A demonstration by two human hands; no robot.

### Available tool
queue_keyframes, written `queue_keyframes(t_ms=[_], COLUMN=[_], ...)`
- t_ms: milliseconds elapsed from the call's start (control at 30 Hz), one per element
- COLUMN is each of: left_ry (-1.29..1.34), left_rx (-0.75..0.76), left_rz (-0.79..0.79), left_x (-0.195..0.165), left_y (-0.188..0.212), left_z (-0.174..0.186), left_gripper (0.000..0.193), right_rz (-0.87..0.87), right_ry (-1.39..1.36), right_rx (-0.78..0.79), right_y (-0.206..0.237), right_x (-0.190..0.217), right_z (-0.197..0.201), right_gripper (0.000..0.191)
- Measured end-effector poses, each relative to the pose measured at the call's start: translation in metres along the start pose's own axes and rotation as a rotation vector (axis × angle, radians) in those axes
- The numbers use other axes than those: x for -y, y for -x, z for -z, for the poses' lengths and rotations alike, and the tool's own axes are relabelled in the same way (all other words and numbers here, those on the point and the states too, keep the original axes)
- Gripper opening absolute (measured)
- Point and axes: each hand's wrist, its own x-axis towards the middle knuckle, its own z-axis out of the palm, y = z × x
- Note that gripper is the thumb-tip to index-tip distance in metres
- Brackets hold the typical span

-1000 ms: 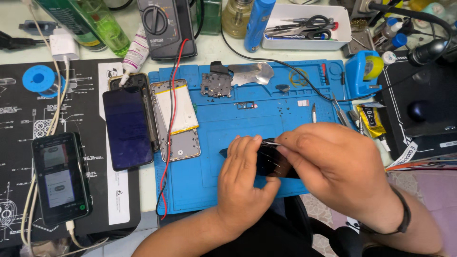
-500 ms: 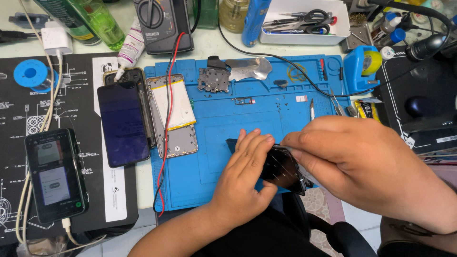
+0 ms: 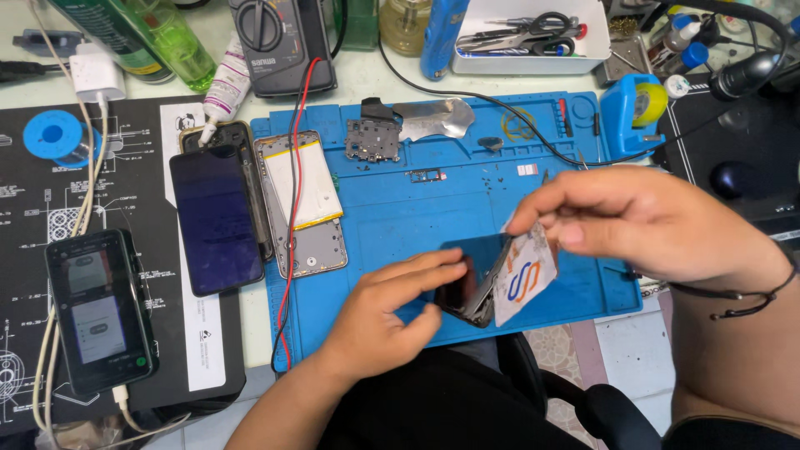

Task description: The person disassembles a smartphone by removing the battery and using a plastic card to pry open the screen. They separate the screen from the frame and place the components on the workbench.

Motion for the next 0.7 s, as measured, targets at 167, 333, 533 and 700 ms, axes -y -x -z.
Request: queue_keyframes(t_ms=[167, 333, 533, 700], left_ry=[0.072, 0.107, 0.153, -0.095], left_rx=[-0.006, -0.052, -0.064, -0.16], left_rz=[0.024, 0.034, 0.171, 0.074], left_x=[0.009, 0.021, 0.026, -0.004], left_y=[0.011, 0.022, 0.032, 0.043], left_z=[0.018, 0.035, 0.048, 0.041], left_gripper=[0.022, 0.009, 0.015, 0.021], right_rz=[0.256, 0.393, 0.325, 0.473], right_ry=[0.35, 0.224, 0.24, 0.466], right_rx=[-0.2, -0.301, -0.475, -0.533], right_y=[0.021, 0.021, 0.004, 0.011], right_x=[-0.033, -0.047, -0.05, -0.041], right_z=[-0.023, -0.038, -0.066, -0.089], right_gripper=[0.027, 0.019, 0.016, 0.02])
